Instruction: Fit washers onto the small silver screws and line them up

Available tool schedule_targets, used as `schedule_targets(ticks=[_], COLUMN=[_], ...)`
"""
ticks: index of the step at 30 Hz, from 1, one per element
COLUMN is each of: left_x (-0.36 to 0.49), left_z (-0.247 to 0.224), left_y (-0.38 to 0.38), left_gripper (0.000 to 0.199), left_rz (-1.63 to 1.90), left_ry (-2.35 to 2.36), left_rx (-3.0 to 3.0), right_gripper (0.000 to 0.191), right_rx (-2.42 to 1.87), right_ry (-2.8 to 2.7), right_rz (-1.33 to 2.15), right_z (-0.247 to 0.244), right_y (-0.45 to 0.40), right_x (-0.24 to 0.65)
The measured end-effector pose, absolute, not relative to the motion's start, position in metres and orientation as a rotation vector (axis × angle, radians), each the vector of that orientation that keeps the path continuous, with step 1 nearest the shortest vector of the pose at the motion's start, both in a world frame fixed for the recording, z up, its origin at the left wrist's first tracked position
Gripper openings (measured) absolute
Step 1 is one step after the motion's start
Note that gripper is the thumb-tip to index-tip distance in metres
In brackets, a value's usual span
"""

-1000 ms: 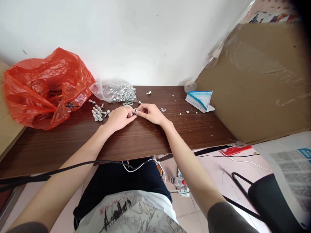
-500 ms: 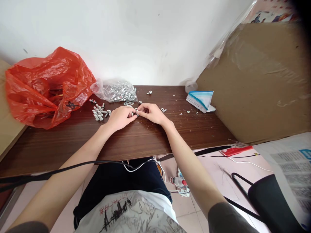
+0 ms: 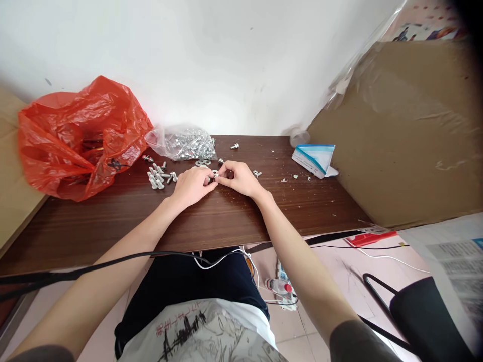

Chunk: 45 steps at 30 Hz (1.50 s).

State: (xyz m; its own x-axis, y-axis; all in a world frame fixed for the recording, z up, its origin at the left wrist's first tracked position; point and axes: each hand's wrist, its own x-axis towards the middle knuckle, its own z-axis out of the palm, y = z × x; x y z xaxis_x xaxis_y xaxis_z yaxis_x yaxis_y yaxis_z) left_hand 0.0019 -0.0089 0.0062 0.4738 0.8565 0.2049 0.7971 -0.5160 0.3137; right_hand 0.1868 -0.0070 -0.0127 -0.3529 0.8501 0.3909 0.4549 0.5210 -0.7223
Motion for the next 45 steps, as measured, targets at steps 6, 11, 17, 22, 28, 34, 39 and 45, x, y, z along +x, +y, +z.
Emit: schedule_targets(ticks=[6, 11, 17, 22, 28, 34, 39, 45], left_x=[0.0022, 0.0021, 0.0024, 0.0023, 0.0026, 0.0022, 0.0022, 0.0023], left_z=[0.0067, 0.0077, 0.009, 0.0084, 0.0074, 0.0074, 0.0048, 0.0049], left_y=[-0.0088, -0.0095, -0.0102, -0.0106, -0.0115, -0.0117, -0.0116, -0.0124], left_gripper=[0.018, 0.016, 0.016, 0.015, 0.016, 0.016, 0.017, 0.019], left_rz=[0.504, 0.492, 0.467, 0.459, 0.461, 0.46, 0.468, 0.455], left_ry=[1.446, 1.456, 1.463, 1.473, 1.484, 1.473, 1.473, 1.496], left_rx=[2.518, 2.497, 2.507, 2.527, 2.538, 2.544, 2.572, 2.585], right_gripper=[0.017, 0.021, 0.02, 0.011, 0.033, 0.015, 0.016, 0.037], right_rx=[-1.051, -1.105, -1.103, -1.071, -1.123, -1.087, -1.095, -1.202], right_ry=[-2.028, -2.037, -2.047, -2.08, -2.064, -2.077, -2.066, -2.052], right_rz=[0.636, 0.63, 0.63, 0.623, 0.527, 0.62, 0.654, 0.562], right_z=[-0.012, -0.0148, -0.0131, -0.013, -0.0114, -0.0112, -0.0138, -0.0104], right_y=[-0.0089, -0.0069, -0.0092, -0.0099, -0.0088, -0.0107, -0.0092, -0.0109], right_x=[0.1853, 0.1859, 0.1844, 0.1838, 0.1836, 0.1832, 0.1835, 0.1833])
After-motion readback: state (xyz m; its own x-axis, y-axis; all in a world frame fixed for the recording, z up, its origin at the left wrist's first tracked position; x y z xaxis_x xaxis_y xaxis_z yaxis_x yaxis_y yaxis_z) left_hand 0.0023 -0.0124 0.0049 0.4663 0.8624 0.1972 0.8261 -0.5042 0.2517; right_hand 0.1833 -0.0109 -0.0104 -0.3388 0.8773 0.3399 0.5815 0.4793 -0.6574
